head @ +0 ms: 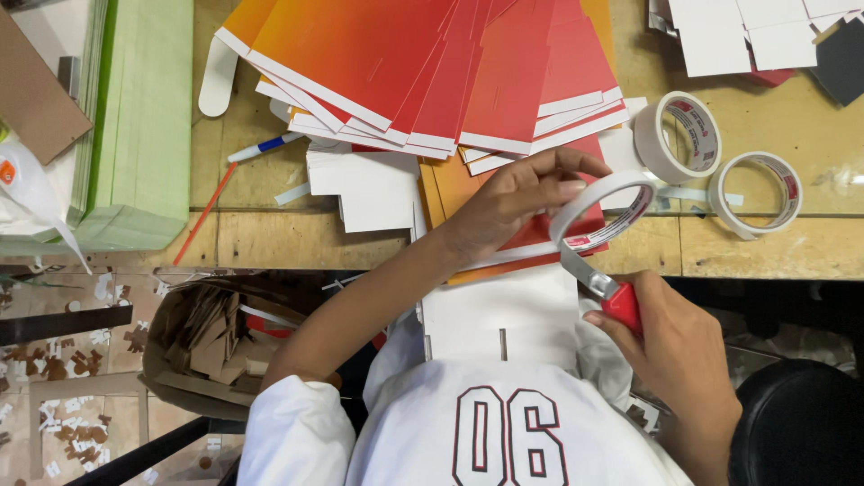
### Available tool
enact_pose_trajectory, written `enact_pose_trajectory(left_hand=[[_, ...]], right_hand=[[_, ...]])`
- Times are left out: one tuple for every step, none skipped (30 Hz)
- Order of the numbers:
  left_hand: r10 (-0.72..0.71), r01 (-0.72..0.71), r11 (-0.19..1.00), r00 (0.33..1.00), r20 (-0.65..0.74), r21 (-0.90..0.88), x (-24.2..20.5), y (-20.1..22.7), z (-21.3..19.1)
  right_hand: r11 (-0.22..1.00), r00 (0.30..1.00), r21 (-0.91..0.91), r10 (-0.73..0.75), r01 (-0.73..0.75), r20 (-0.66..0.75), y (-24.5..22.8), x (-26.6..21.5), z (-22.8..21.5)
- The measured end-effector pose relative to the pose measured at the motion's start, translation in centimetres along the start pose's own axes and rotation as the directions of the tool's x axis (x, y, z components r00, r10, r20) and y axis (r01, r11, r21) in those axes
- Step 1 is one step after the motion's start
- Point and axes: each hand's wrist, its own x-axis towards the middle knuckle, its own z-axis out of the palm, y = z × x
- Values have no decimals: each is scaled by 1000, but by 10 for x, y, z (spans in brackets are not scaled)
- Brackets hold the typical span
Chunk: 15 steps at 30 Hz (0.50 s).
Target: The person repeatedly applies strips of white adhesive tape to the edges of stacked red and orange paper sheets. They use a red utility knife to cut the tape and press it down with their fingers. The process is repeated for multiple sheets in a consistent manner.
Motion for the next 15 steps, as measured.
enact_pose_trajectory(left_hand=[[-3,3,1000,1000,1,4,-3,3,4],[-43,49,994,997,-62,97,-4,7,9],[-76,99,978,989,-128,186,-4,11,13],[-81,103,976,990,-119,190,-3,9,12],[-56,88,969,988,-141,231,-2,7,11],[-28,73,960,986,-167,271,-2,5,10],[-31,75,959,986,-162,273,0,3,8],[-28,74,974,977,-210,214,0,1,5],[-29,70,986,966,-258,154,1,-1,3],[-32,74,985,965,-259,154,1,-2,3],[-12,52,987,965,-262,149,1,-2,3],[10,30,989,965,-264,146,2,-2,3],[7,33,989,965,-262,147,1,-4,2],[5,27,992,968,-251,124,1,-5,0],[3,22,995,971,-240,100,2,-6,-1]], right_hand=[[1000,1000,4,1,-1,-3,-6,0,-3],[997,998,-52,56,-55,36,-12,2,-7],[988,991,-108,114,-106,70,-17,3,-12],[988,990,-104,123,-115,64,-17,4,-15],[983,983,-142,134,-116,123,-17,5,-18],[977,972,-180,144,-111,184,-17,6,-21],[977,972,-177,148,-116,181,-16,2,-25],[977,985,-208,85,-53,152,-15,-1,-28],[971,992,-240,21,10,126,-14,-4,-32],[971,992,-237,22,9,127,-12,-5,-31],[966,996,-255,-15,39,92,-11,-6,-31],[959,997,-274,-53,66,54,-9,-7,-30],[960,997,-271,-51,64,53,-12,-3,-27],[948,999,-314,-38,44,25,-16,1,-24],[934,1000,-356,-26,23,-4,-19,6,-21]])
